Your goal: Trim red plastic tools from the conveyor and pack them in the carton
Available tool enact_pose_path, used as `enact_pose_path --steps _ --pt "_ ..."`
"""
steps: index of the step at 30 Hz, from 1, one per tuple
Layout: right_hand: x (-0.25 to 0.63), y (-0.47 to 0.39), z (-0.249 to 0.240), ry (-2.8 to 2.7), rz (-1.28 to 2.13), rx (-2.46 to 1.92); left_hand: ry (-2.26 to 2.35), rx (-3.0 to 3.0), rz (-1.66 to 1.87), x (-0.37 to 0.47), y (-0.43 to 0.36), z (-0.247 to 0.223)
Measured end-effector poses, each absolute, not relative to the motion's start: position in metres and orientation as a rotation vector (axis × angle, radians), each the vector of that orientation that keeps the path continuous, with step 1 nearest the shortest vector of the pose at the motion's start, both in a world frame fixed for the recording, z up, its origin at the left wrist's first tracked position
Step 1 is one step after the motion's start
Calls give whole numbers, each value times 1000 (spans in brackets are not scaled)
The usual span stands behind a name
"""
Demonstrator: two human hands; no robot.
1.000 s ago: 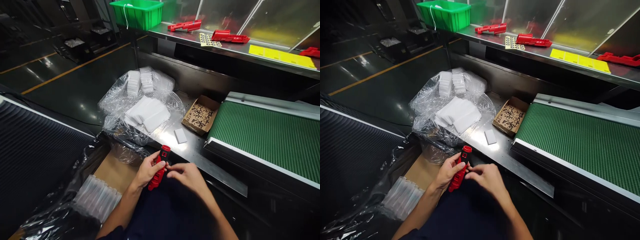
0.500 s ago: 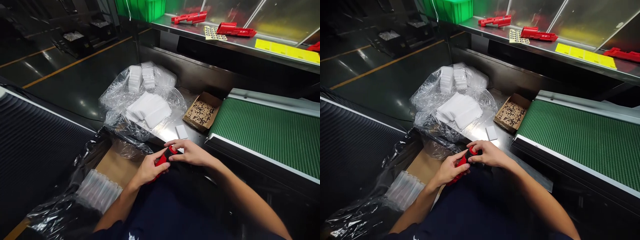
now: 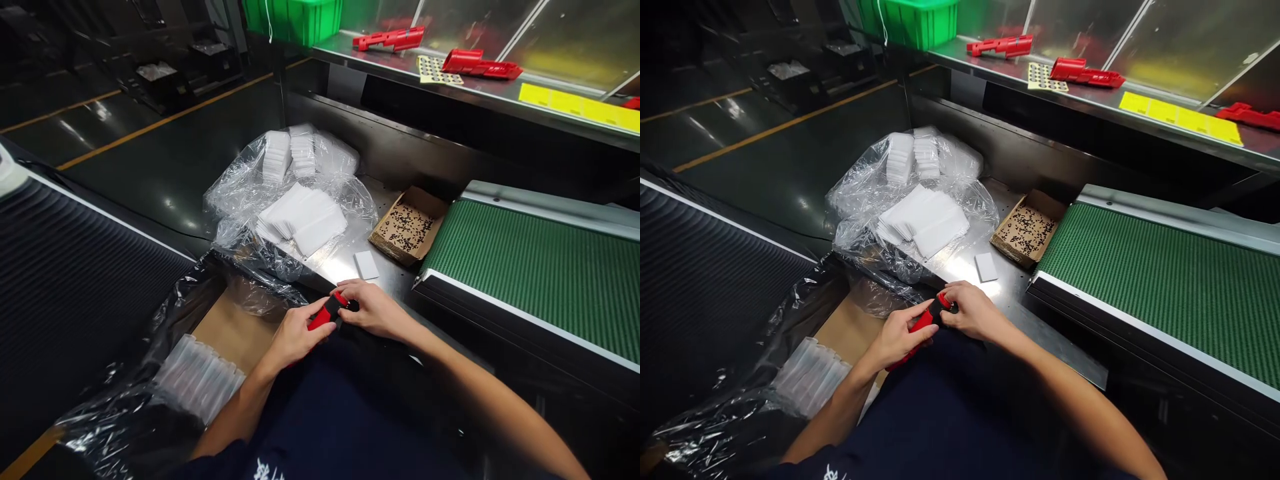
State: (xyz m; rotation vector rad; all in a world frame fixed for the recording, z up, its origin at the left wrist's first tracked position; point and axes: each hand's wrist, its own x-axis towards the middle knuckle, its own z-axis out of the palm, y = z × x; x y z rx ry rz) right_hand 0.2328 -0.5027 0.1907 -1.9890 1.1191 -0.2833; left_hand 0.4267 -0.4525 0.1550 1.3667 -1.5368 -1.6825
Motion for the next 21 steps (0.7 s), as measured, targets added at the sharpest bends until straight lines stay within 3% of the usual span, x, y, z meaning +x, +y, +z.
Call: enact_pose_path --steps 5,12,16,21 --pt "247 -495 186 1361 -270 -2084 -1671 1482 -1419 431 -457 153" --pt "224 -506 188 991 -218 -1665 -1364 1310 -1878 432 -458 162" --pt "223 -512 181 896 -291 -1471 -1323 1334 -1867 433 -461 164" --pt "227 -514 189 1060 -327 -1614 -1446 1487 -1745 427 -471 163"
